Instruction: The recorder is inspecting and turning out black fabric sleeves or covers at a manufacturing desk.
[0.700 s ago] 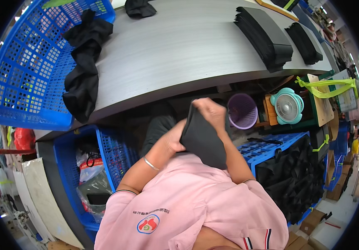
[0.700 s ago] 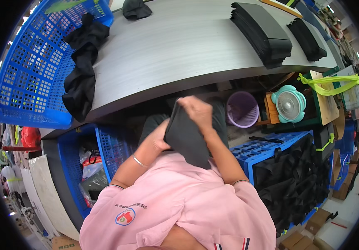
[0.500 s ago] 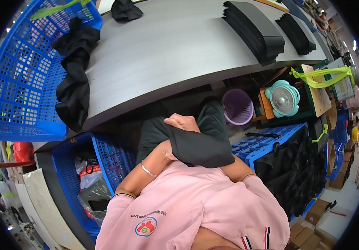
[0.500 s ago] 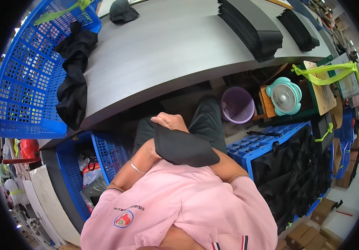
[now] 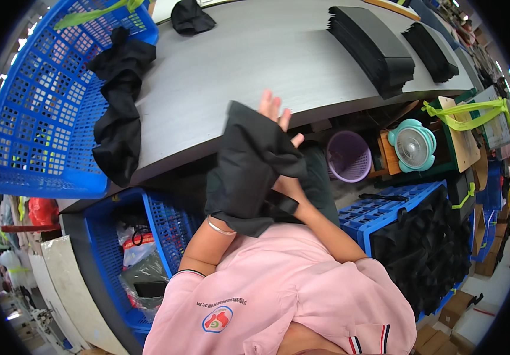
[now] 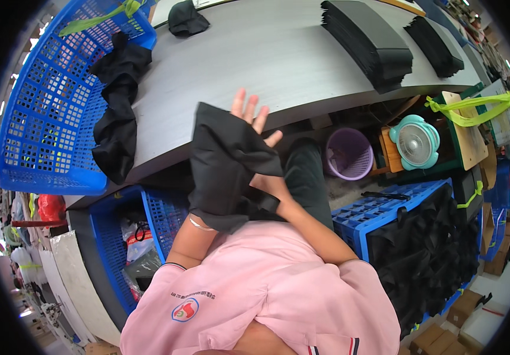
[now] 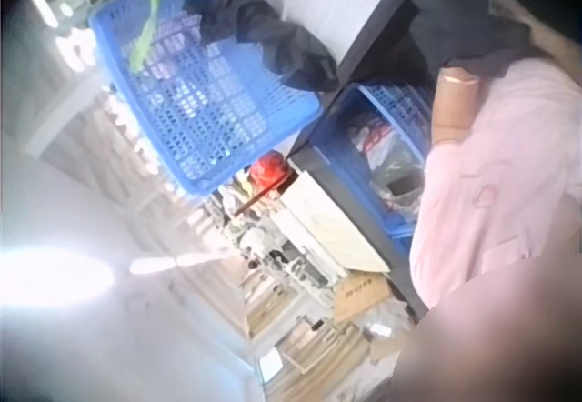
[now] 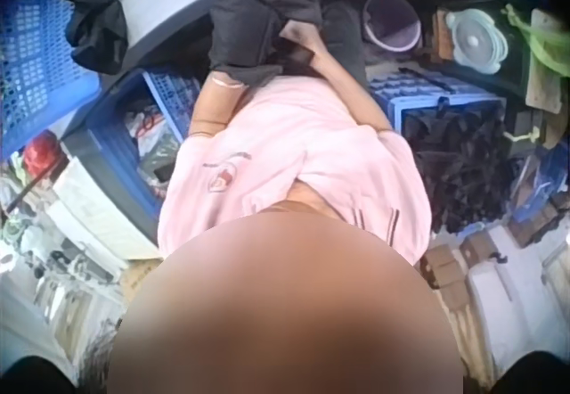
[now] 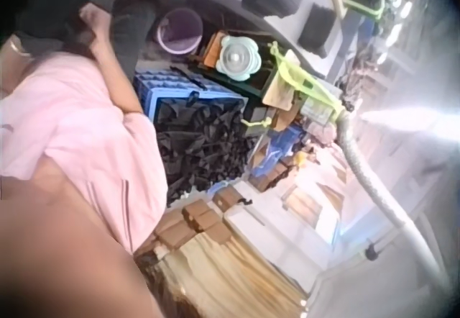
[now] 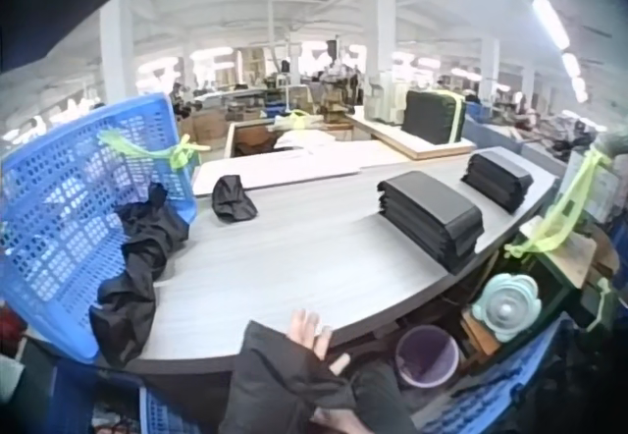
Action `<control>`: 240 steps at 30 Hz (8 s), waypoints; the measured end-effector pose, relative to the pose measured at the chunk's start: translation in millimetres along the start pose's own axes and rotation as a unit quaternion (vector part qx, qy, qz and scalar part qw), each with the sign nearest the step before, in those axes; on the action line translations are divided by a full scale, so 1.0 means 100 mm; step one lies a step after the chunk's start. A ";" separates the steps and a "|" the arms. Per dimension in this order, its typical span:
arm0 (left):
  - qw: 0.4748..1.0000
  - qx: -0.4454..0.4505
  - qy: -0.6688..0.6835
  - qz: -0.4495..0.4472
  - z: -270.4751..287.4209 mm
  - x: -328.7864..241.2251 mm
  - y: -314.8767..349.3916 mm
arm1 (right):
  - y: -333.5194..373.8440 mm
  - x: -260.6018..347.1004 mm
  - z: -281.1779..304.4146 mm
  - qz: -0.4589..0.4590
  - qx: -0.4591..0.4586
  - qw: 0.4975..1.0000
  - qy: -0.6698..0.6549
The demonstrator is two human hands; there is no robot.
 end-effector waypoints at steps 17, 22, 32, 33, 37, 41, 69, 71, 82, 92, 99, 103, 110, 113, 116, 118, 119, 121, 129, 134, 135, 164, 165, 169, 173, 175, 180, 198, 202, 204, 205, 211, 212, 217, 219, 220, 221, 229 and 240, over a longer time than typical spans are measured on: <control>0.974 -0.165 -0.090 -0.123 0.80 -0.55 -0.04 | -0.26 1.14 0.21 0.044 0.168 0.933 -0.315; 0.659 0.086 -0.688 -0.290 0.83 -0.25 0.43 | -0.79 1.21 0.30 0.006 0.020 0.946 -0.323; 0.993 0.011 -0.071 -0.095 1.44 -0.12 0.22 | -0.49 1.47 0.47 0.332 -0.164 0.925 0.079; 0.995 0.040 -0.015 -0.088 1.35 -0.16 0.23 | -0.42 1.47 0.43 0.365 -0.170 0.906 0.130; 0.995 -0.006 0.009 -0.097 1.22 -0.13 0.20 | -0.35 1.48 0.35 0.413 -0.192 0.862 0.223; 0.988 -0.015 -0.118 -0.097 1.39 -0.04 0.14 | -0.55 1.35 0.44 0.254 -0.111 0.958 0.075; 0.907 -0.188 -0.264 -0.269 0.93 -0.95 -0.63 | -1.13 0.51 0.58 0.003 -0.074 0.947 -0.313; 0.966 -0.070 -0.203 -0.145 0.82 -0.81 -0.90 | -1.19 0.45 0.45 -0.050 -0.023 0.913 -0.405; 0.997 0.066 -0.006 0.041 0.74 -0.44 -0.84 | -1.12 0.58 0.58 -0.123 0.063 0.781 -0.609; 0.999 -0.031 0.004 0.041 0.69 -0.44 -0.71 | -1.14 0.56 0.77 -0.152 0.076 0.805 -0.569; 0.989 0.050 -0.113 0.084 0.72 -0.35 -0.75 | -1.05 0.60 0.79 -0.160 0.107 0.823 -0.534; 0.990 0.103 -0.026 0.091 0.76 -0.29 -0.71 | -1.05 0.49 0.76 -0.129 0.111 0.842 -0.511; 0.998 0.033 0.014 0.057 0.94 -0.26 -0.67 | -0.93 0.25 0.60 -0.175 0.180 0.767 -0.591; 0.998 0.015 0.015 0.051 0.98 -0.29 -0.70 | -0.89 0.30 0.51 -0.164 0.179 0.764 -0.598; 0.997 0.016 -0.068 -0.007 0.92 -0.31 -0.73 | -0.89 0.48 0.37 -0.141 0.184 0.762 -0.605; 0.995 -0.020 -0.094 -0.007 0.87 -0.27 -0.74 | -0.90 0.54 0.24 -0.172 0.156 0.819 -0.524; 0.988 -0.029 -0.147 -0.039 0.83 -0.29 -0.73 | -0.90 0.57 0.19 -0.180 0.151 0.857 -0.458; 0.937 -0.113 -0.304 -0.127 0.81 -0.41 -0.72 | -0.96 0.61 0.26 -0.141 0.043 0.940 -0.308; 0.869 -0.181 -0.355 -0.294 0.72 -0.70 -0.62 | -1.16 0.88 0.80 0.104 -0.299 0.944 -0.094; 0.847 -0.172 -0.401 -0.303 0.61 -0.40 -0.57 | -0.95 0.99 0.43 0.108 -0.213 0.968 -0.079; 0.843 -0.178 -0.413 -0.295 0.61 -0.41 -0.57 | -0.95 1.00 0.39 0.084 -0.176 0.979 -0.056; 0.637 -0.174 -0.656 -0.365 0.66 -0.96 -1.74 | -1.36 1.45 1.36 0.506 -0.277 0.726 0.374; 0.660 -0.163 -0.644 -0.350 0.68 -0.98 -1.75 | -1.49 1.58 1.62 0.504 -0.344 0.680 0.407; 0.728 -0.124 -0.601 -0.305 0.72 -1.02 -1.77 | -2.07 1.79 2.59 0.368 -0.488 0.592 0.525; 0.817 -0.117 -0.482 -0.293 0.69 -1.00 -1.65 | -2.42 1.69 3.13 0.282 -0.420 0.697 0.508; 0.798 -0.155 -0.471 -0.342 0.61 -0.98 -1.47 | -2.44 1.72 3.26 0.258 -0.419 0.740 0.459; 0.748 -0.089 -0.430 -0.497 0.21 -0.60 -0.70 | -1.90 1.81 2.71 0.369 -0.469 0.621 0.509; 0.968 0.154 -0.063 0.190 0.55 0.76 -0.20 | 0.56 0.89 0.60 0.286 -0.163 0.935 0.135; 0.970 0.171 -0.067 0.159 0.47 0.81 -0.10 | 0.50 0.80 0.57 0.186 -0.192 0.961 0.073; 0.964 0.175 -0.113 0.168 0.45 0.82 -0.03 | 0.49 0.88 0.55 0.211 -0.215 0.948 0.103; 0.962 0.176 -0.116 0.174 0.45 0.80 -0.01 | 0.49 0.92 0.53 0.233 -0.202 0.943 0.126; 0.984 0.110 -0.110 0.090 0.57 0.51 -0.06 | 0.49 1.08 0.51 0.265 -0.127 0.951 0.095; 0.979 0.124 -0.117 0.108 0.56 0.51 -0.05 | 0.48 1.09 0.49 0.261 -0.091 0.958 0.071; 0.988 0.143 -0.007 0.062 0.46 0.35 -0.05 | 0.39 1.00 0.54 0.182 -0.002 0.983 0.002; 0.993 0.080 0.070 0.055 0.49 0.27 -0.06 | 0.35 0.96 0.62 0.173 -0.073 0.982 0.028; 0.993 0.085 0.062 0.057 0.49 0.24 -0.05 | 0.34 0.92 0.66 0.151 -0.103 0.982 0.044; 0.995 0.057 0.049 0.069 0.51 0.24 -0.05 | 0.32 0.89 0.66 0.127 -0.119 0.984 0.034; 0.998 0.025 0.009 0.051 0.55 0.17 -0.07 | 0.30 0.94 0.69 0.261 -0.245 0.915 0.189; 0.575 -0.197 -0.610 -0.509 0.31 -0.47 -0.39 | 0.05 0.61 0.96 0.098 -0.179 0.975 -0.082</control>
Point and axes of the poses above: each hand's wrist, its own y-axis away from the middle knuckle, its own z-axis out of the back of the hand, x = y × z, the point moved 5 cm from there along -y, towards the middle knuckle, and after that the axes turned 11 degrees about -x, right-handed, at the moved point
